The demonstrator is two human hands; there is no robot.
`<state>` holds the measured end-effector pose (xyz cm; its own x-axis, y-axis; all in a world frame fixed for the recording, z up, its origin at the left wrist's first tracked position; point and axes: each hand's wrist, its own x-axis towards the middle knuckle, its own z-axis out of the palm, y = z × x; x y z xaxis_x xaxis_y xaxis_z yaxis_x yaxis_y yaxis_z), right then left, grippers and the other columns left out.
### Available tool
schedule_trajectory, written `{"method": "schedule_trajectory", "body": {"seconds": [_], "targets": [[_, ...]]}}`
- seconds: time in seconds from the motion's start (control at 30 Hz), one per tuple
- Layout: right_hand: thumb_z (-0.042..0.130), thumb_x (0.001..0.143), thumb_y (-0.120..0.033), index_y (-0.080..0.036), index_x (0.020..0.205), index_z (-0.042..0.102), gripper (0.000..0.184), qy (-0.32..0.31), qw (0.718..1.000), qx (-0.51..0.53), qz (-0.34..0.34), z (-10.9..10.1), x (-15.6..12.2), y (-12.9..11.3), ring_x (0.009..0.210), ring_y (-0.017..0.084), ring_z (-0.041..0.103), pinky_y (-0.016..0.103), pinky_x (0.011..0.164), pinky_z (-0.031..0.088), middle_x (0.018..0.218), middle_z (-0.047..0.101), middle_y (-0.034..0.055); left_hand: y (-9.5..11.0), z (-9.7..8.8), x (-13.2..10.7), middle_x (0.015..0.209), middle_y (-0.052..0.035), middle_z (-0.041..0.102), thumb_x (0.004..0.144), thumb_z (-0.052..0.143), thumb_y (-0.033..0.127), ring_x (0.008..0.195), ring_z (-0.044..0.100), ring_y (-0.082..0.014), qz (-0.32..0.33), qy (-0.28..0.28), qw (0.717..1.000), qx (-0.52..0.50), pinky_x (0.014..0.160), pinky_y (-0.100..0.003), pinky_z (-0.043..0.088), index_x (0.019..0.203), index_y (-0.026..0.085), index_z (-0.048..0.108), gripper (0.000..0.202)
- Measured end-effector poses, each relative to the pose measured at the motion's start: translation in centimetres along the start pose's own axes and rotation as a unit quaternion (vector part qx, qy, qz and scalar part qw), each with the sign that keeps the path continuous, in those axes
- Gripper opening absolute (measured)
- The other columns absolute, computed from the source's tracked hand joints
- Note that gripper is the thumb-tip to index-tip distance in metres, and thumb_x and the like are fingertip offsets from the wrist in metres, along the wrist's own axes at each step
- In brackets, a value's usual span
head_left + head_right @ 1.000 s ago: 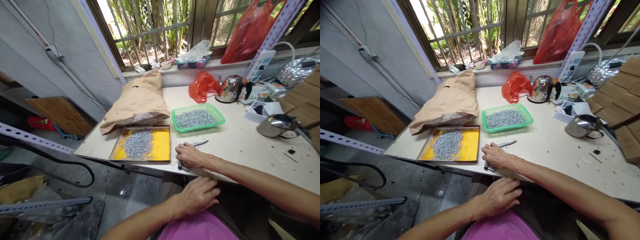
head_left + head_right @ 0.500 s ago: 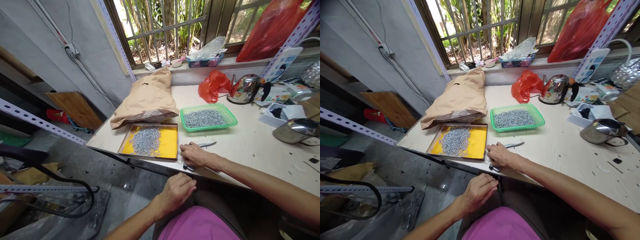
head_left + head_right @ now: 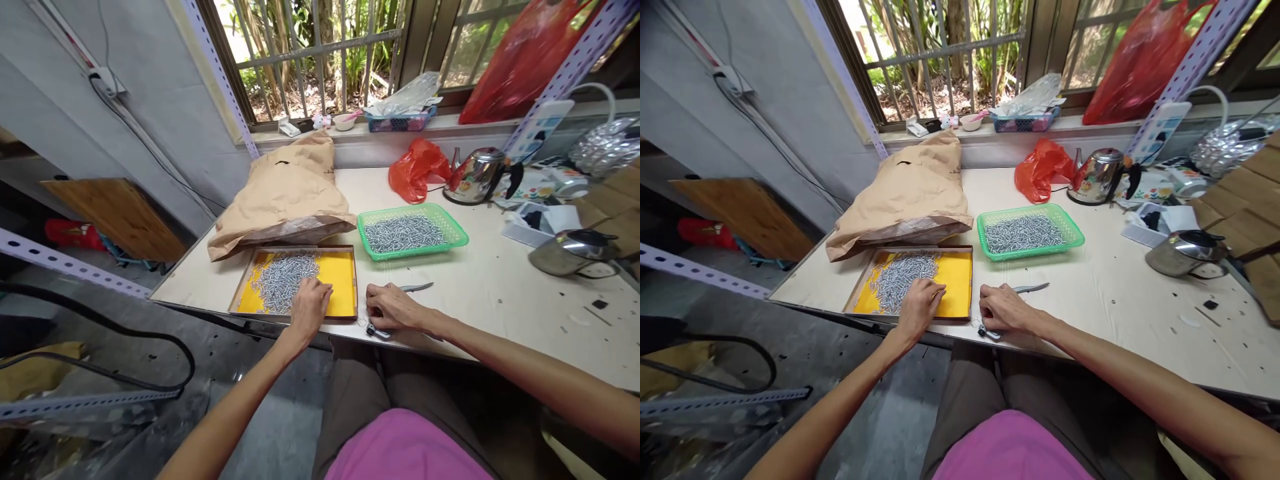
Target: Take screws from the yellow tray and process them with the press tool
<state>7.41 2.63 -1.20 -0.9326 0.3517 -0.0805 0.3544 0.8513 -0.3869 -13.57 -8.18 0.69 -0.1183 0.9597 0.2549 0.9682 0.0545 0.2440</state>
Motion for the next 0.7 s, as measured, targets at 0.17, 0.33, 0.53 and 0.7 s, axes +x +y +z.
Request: {"method": "schedule_trajectory", "body": {"seconds": [0.17, 0.33, 0.53, 0.7], "targets": [[0.057, 0.072, -0.015, -0.016, 0.072, 0.062, 0.005, 0.088, 0.986, 0.13, 0.05, 0.5, 0.1, -0.5, 0.064, 0.011, 0.053, 0.023, 0.062, 0.038, 0.081, 0.06, 0.001, 1.5, 2.4, 2.9, 0.095, -0.0079, 0.059, 0.091, 0.05, 0.022, 0.095, 0.05, -0.0225, 0.039, -0.073, 0.996, 0.02, 0.084, -0.033, 0.044, 0.105, 0.019, 0.066, 0.022], [0.053, 0.078, -0.019, -0.017, 0.077, 0.059, 0.006, 0.249, 0.936, 0.218, 0.122, -2.8, -0.8, -0.4, 0.059, 0.012, 0.054, 0.023, 0.056, 0.04, 0.07, 0.062, 0.0, 1.4, 4.1, 5.8, 0.096, -0.0077, 0.057, 0.091, 0.052, 0.03, 0.097, 0.05, -0.0228, 0.056, -0.132, 0.99, 0.014, 0.08, -0.031, 0.043, 0.112, 0.022, 0.065, 0.026], [0.057, 0.08, -0.022, -0.016, 0.084, 0.06, 0.008, 0.408, 0.887, 0.091, 0.197, -10.1, 0.4, 5.1, 0.064, 0.013, 0.054, 0.027, 0.063, 0.043, 0.082, 0.064, 0.0026, 1.1, 4.8, 7.2, 0.093, -0.0066, 0.06, 0.086, 0.057, 0.023, 0.095, 0.053, -0.0209, 0.039, -0.143, 0.988, -0.042, 0.081, -0.03, 0.043, 0.097, 0.018, 0.068, 0.016], [0.06, 0.086, -0.026, -0.014, 0.118, 0.055, 0.035, 0.358, 0.917, -0.005, 0.177, -10.9, 1.1, 5.9, 0.075, 0.015, 0.057, 0.031, 0.075, 0.046, 0.113, 0.059, 0.0109, 1.1, 4.6, 7.5, 0.082, -0.0035, 0.064, 0.079, 0.06, 0.015, 0.084, 0.058, -0.0181, -0.023, -0.121, 0.982, -0.144, 0.078, -0.029, 0.043, 0.082, 0.016, 0.064, 0.006]]}}
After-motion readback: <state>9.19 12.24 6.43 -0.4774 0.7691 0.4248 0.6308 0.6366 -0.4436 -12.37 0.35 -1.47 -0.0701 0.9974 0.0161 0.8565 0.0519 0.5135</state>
